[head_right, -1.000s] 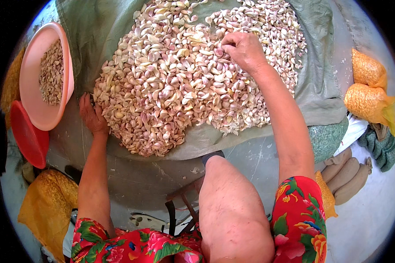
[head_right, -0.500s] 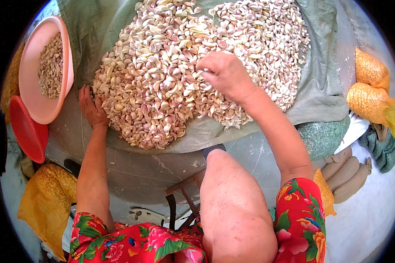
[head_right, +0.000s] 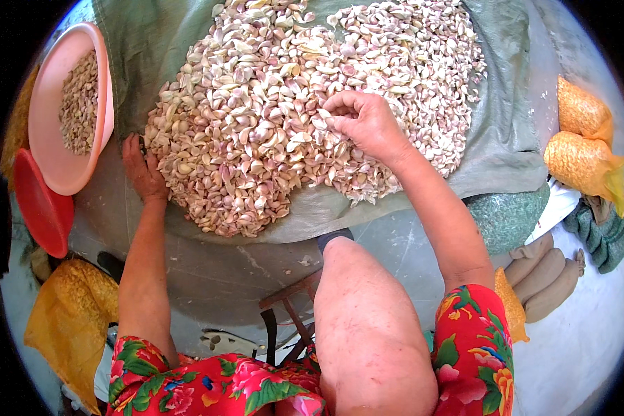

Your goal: The person picks up individual garlic cloves from a large pile on a cloth and peels the skin off by hand, placing the peeled cloves into a pink bowl.

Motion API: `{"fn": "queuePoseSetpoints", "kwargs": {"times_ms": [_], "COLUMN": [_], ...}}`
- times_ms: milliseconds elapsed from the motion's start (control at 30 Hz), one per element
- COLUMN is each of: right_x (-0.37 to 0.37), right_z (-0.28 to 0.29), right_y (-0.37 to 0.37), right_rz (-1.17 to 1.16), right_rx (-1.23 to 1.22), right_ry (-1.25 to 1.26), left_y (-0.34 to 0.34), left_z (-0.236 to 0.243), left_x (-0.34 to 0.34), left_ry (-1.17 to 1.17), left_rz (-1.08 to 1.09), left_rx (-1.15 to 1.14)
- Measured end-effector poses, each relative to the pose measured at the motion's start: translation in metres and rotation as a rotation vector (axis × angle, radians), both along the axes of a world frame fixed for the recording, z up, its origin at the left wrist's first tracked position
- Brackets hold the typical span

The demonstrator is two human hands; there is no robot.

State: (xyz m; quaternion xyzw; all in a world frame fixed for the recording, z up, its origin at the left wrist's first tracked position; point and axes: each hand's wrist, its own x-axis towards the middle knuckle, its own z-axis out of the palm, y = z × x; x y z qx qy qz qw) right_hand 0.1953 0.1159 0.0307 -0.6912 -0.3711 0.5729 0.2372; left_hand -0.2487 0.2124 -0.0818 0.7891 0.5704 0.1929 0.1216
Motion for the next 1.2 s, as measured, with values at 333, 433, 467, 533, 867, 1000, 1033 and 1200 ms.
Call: {"fn": "queuePoseSetpoints", "kwargs": {"times_ms": [333, 433, 467, 533, 867, 1000, 1033, 1200], "right_x": [0.007, 0.013, 0.016, 0.017, -0.021, -0.023, -0.023, -0.023], "right_z": [0.002, 0.001, 0.0, 0.0, -0.005, -0.009, -0.01, -0.018], "right_y": [0.006, 0.001, -0.001, -0.001, 0.005, 0.011, 0.012, 0.01], "right_rz": [-0.122, -0.124, -0.076, 0.022, 0.584, 0.727, 0.728, 0.762], "right_rx": [-0.15, -0.071, -0.006, 0.128, 0.468, 0.312, 0.317, 0.29], "right_ry": [0.122, -0.021, -0.107, -0.276, -0.724, -0.804, -0.797, -0.85], "left_y": [-0.002, -0.002, -0.002, -0.002, -0.001, -0.001, -0.001, -0.001], "left_z": [0.002, 0.002, 0.002, 0.003, 0.0, 0.0, 0.001, 0.0], "left_x": [-0.002, 0.0, 0.001, 0.001, -0.002, -0.001, -0.002, 0.0], "left_ry": [0.048, 0.048, 0.049, 0.054, 0.048, 0.039, 0.037, 0.043], "left_rz": [0.005, 0.005, 0.005, 0.005, -0.014, -0.011, -0.013, -0.007], "left_rx": [0.007, 0.0, -0.001, -0.001, 0.028, 0.031, 0.035, 0.032]}}
